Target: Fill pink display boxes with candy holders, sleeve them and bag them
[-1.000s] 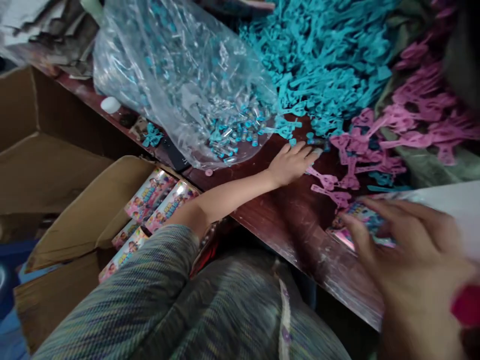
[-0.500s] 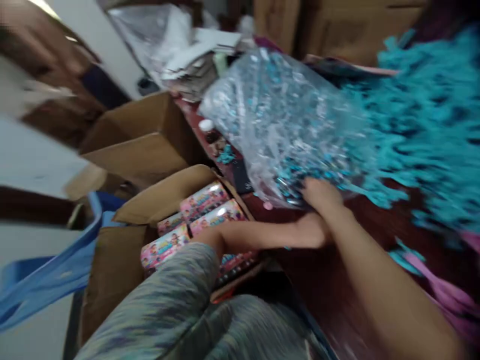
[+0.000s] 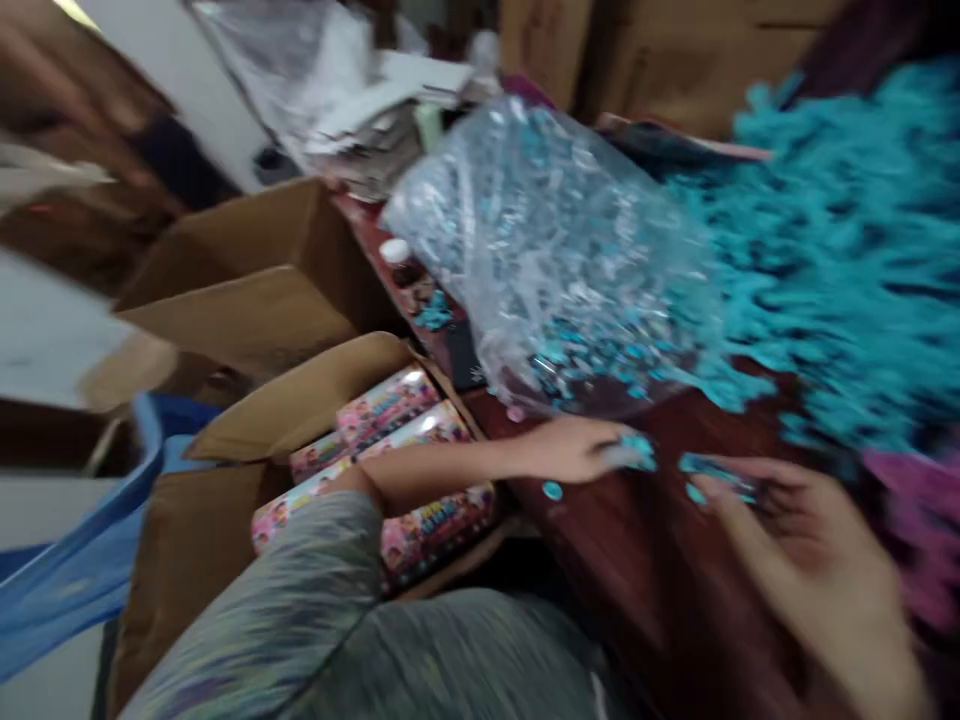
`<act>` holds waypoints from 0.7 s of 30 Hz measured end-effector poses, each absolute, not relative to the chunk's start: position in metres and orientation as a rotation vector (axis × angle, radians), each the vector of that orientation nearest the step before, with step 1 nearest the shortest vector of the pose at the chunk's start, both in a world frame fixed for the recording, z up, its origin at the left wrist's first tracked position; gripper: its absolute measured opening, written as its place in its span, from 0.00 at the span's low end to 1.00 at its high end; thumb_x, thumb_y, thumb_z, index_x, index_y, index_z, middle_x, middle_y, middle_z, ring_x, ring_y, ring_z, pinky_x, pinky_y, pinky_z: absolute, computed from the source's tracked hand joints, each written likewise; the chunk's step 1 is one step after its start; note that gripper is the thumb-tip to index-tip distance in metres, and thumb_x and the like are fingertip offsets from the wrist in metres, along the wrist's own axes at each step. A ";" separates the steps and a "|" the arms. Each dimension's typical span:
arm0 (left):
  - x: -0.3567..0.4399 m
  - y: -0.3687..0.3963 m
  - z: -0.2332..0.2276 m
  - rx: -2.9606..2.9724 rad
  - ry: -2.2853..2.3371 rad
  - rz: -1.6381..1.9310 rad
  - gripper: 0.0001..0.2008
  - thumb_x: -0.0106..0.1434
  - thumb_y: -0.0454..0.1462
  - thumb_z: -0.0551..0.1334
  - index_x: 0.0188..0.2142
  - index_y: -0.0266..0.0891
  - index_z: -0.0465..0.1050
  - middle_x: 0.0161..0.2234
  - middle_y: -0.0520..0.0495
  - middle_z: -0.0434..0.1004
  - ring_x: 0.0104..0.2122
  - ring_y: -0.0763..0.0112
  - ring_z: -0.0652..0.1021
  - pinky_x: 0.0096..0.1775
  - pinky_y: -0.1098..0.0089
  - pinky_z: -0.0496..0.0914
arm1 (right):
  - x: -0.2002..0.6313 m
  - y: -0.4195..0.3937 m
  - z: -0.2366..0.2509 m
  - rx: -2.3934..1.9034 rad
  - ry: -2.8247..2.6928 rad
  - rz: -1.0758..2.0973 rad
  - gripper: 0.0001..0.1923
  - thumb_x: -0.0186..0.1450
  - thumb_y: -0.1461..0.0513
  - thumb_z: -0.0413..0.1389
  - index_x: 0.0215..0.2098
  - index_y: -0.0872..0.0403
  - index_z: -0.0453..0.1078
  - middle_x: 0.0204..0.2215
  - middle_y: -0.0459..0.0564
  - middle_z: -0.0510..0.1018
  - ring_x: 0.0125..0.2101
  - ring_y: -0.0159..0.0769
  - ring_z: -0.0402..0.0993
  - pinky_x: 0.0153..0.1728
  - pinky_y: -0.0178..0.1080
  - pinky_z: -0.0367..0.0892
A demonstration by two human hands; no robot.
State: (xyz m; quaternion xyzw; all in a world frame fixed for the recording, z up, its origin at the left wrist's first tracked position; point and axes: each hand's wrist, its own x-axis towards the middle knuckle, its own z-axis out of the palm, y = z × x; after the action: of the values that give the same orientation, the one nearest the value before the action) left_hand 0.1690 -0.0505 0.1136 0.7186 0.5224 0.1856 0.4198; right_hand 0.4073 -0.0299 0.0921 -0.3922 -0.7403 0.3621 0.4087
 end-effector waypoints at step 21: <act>0.163 -0.087 0.095 2.599 1.164 0.426 0.18 0.77 0.36 0.54 0.58 0.36 0.79 0.53 0.36 0.85 0.47 0.59 0.86 0.49 0.60 0.81 | 0.415 -0.065 0.085 -1.198 -1.971 1.388 0.17 0.76 0.48 0.54 0.45 0.51 0.76 0.29 0.45 0.83 0.27 0.33 0.80 0.31 0.35 0.73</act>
State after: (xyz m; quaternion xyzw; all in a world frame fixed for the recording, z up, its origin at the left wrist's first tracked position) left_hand 0.1628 -0.0874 0.0948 0.8948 0.4008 0.1467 0.1308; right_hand 0.4147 -0.0649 0.0855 -0.4338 -0.7137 0.5027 0.2229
